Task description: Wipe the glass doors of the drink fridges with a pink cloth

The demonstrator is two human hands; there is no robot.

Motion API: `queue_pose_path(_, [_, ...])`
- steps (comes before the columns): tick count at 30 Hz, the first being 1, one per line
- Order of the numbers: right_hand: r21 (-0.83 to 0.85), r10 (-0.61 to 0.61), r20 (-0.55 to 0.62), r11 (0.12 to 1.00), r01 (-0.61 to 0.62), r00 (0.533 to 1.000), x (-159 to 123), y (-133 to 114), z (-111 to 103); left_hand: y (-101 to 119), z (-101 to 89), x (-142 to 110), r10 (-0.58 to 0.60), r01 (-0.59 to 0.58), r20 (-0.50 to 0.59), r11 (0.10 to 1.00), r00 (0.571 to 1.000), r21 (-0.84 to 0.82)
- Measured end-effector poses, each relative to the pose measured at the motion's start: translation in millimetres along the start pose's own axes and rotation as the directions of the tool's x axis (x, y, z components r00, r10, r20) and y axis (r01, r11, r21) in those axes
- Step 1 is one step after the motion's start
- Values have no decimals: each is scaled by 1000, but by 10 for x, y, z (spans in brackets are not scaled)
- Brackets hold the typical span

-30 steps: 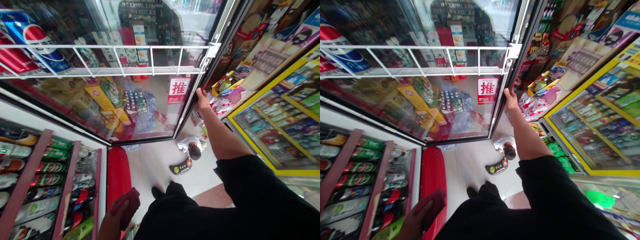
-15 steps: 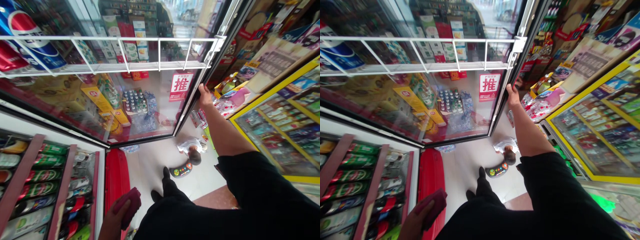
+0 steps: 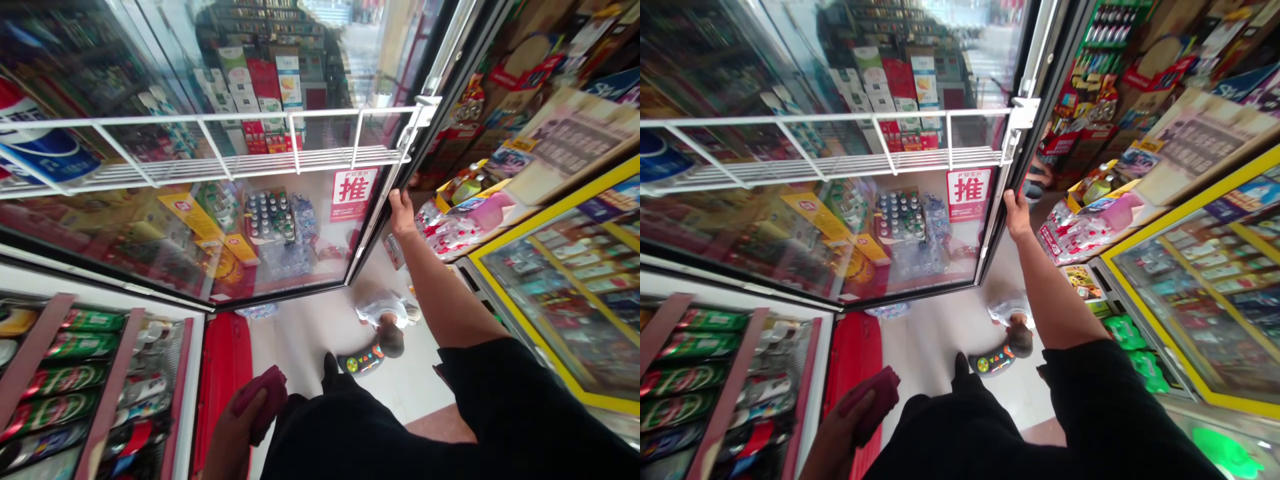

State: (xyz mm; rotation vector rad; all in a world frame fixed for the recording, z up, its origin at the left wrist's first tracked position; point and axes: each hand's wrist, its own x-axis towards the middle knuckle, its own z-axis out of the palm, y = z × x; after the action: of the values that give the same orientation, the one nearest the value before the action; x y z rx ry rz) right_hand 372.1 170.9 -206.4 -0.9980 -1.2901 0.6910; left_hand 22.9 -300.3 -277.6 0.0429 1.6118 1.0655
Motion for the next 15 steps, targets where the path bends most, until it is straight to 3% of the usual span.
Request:
queue_pose_path(4, [-80, -24, -6, 997, 23, 1000, -52, -29, -48, 120, 239, 25, -17, 17, 18, 1000, 1000, -10])
queue_pose_path(8, [-106, -5, -14, 994, 3, 1000, -66, -42, -76, 375, 342, 19, 4, -3, -13, 999, 1000, 46])
queue_pose_path(15, [-135, -2, -18, 991, -1, 1000, -85, -39, -128, 734, 153, 282, 31, -31, 43, 999, 999, -10])
